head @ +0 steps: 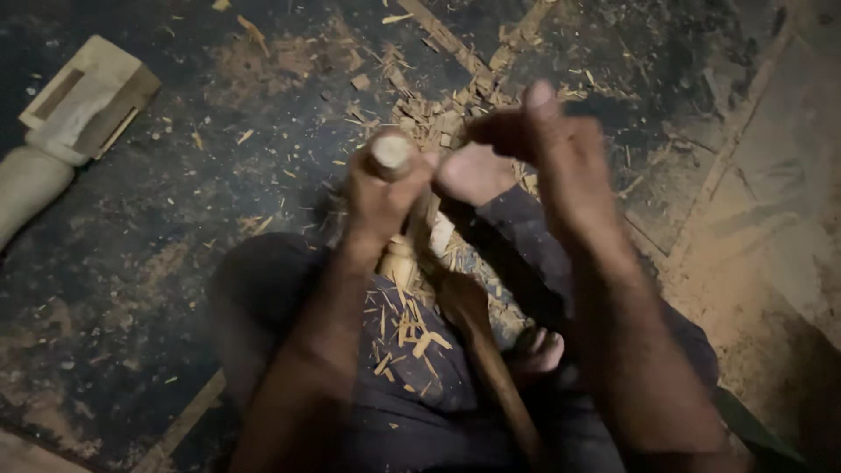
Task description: The person carves a wooden furniture leg using a chisel and a wooden mallet while sitting on the floor.
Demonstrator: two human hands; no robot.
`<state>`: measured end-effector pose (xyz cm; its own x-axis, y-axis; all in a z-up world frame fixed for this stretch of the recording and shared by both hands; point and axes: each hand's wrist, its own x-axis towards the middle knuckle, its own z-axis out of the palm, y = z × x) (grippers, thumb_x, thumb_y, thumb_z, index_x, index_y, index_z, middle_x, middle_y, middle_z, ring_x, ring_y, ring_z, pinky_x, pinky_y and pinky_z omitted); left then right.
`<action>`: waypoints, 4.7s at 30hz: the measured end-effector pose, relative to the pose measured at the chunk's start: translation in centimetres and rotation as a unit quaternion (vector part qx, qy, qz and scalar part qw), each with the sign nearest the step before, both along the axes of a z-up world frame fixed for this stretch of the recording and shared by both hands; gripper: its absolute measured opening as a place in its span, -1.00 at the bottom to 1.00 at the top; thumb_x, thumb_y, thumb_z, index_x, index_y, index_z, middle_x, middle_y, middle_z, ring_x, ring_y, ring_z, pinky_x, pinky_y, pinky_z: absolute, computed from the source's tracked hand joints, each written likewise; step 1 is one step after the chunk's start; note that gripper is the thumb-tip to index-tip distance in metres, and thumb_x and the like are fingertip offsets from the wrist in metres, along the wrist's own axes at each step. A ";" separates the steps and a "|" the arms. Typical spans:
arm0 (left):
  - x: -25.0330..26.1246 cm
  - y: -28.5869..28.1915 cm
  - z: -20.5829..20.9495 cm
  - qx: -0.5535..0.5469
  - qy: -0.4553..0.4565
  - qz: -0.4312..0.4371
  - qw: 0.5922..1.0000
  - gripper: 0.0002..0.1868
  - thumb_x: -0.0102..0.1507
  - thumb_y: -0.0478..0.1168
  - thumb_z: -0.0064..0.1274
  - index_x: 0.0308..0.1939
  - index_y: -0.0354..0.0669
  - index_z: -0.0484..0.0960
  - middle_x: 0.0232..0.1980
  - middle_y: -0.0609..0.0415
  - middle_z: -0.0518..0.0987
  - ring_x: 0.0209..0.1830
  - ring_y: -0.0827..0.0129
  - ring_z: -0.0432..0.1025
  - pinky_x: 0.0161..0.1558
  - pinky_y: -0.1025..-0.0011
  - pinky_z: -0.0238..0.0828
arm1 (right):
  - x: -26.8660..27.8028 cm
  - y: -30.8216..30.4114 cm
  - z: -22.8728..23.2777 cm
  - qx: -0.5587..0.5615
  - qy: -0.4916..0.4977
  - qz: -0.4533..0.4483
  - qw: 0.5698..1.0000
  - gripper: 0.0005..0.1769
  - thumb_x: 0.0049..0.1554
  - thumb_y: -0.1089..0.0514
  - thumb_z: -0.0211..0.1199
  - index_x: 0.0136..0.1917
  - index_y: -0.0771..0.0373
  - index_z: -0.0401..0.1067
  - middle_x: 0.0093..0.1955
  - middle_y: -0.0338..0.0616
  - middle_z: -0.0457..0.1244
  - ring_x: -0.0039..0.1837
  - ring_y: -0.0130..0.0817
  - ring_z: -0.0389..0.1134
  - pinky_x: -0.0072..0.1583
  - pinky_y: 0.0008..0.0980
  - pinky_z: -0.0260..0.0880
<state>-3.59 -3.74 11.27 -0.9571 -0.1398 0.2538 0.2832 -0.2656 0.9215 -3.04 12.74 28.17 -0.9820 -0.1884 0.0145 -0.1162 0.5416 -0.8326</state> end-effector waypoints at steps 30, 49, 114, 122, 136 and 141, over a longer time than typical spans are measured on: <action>0.3 5.3 -8.1 0.361 -0.176 -0.084 0.912 -0.64 0.45 0.08 -0.04 -0.08 -0.16 0.51 -0.18 0.14 0.57 -0.18 0.55 0.48 -0.09 0.50 0.44 | -5.1 -6.5 -7.5 0.232 0.092 0.100 0.963 -0.17 0.18 -0.56 -0.10 -0.23 0.14 0.65 -0.40 -0.22 0.40 -0.36 -0.38 0.44 -0.17 -0.15 0.51; 0.0 1.7 0.5 -0.067 -0.065 -0.098 0.991 -0.76 0.28 -0.12 0.28 -0.11 -0.15 0.61 -0.23 0.11 0.67 -0.21 0.41 0.57 -0.14 0.33 0.53 | -0.5 -1.1 2.9 0.058 0.053 0.133 0.988 -0.23 0.36 -0.45 -0.19 0.15 0.17 0.57 -0.09 0.11 0.41 -0.09 -0.16 0.47 0.02 -0.03 0.51; -1.0 5.5 -12.4 0.611 -0.205 -0.196 0.739 -0.69 0.46 0.00 -0.02 0.03 -0.19 0.49 -0.18 0.07 0.51 -0.17 0.48 0.39 -0.12 0.44 0.30 | -3.1 -6.1 -7.8 0.129 0.080 0.122 0.981 -0.10 0.12 -0.67 -0.12 -0.28 0.14 0.57 -0.51 -0.34 0.31 -0.49 -0.62 0.32 -0.30 -0.37 0.37; 0.4 7.3 -16.8 0.929 0.045 -0.115 0.349 -0.68 0.48 0.01 -0.06 0.04 -0.20 0.48 -0.18 0.07 0.49 -0.16 0.49 0.37 -0.11 0.46 0.28 | -1.9 -6.0 -5.3 0.191 0.115 0.136 0.965 -0.14 0.23 -0.62 -0.25 -0.32 0.06 0.50 -0.40 -0.29 0.31 -0.37 -0.55 0.18 -0.31 -0.33 0.33; -1.5 4.9 -8.6 0.615 -0.244 -0.183 0.727 -0.55 0.28 0.20 -0.20 -0.10 -0.05 0.53 -0.20 0.18 0.46 -0.11 0.57 0.36 -0.01 0.53 0.29 | -2.8 -7.6 -4.8 0.369 0.085 0.145 0.914 -0.14 0.18 -0.62 -0.11 -0.54 0.09 0.36 -0.54 -0.27 0.22 -0.53 -0.39 0.19 -0.33 -0.21 0.35; -0.3 5.8 -12.2 0.640 -0.186 -0.198 0.719 -0.60 0.29 0.11 -0.12 -0.08 -0.11 0.54 -0.20 0.12 0.50 -0.14 0.49 0.42 -0.02 0.47 0.35 | -2.5 -7.4 -7.4 0.325 -0.049 0.129 0.936 -0.17 0.11 -0.64 -0.10 -0.57 0.04 0.30 -0.59 -0.33 0.10 -0.54 -0.49 0.03 -0.41 -0.29 0.25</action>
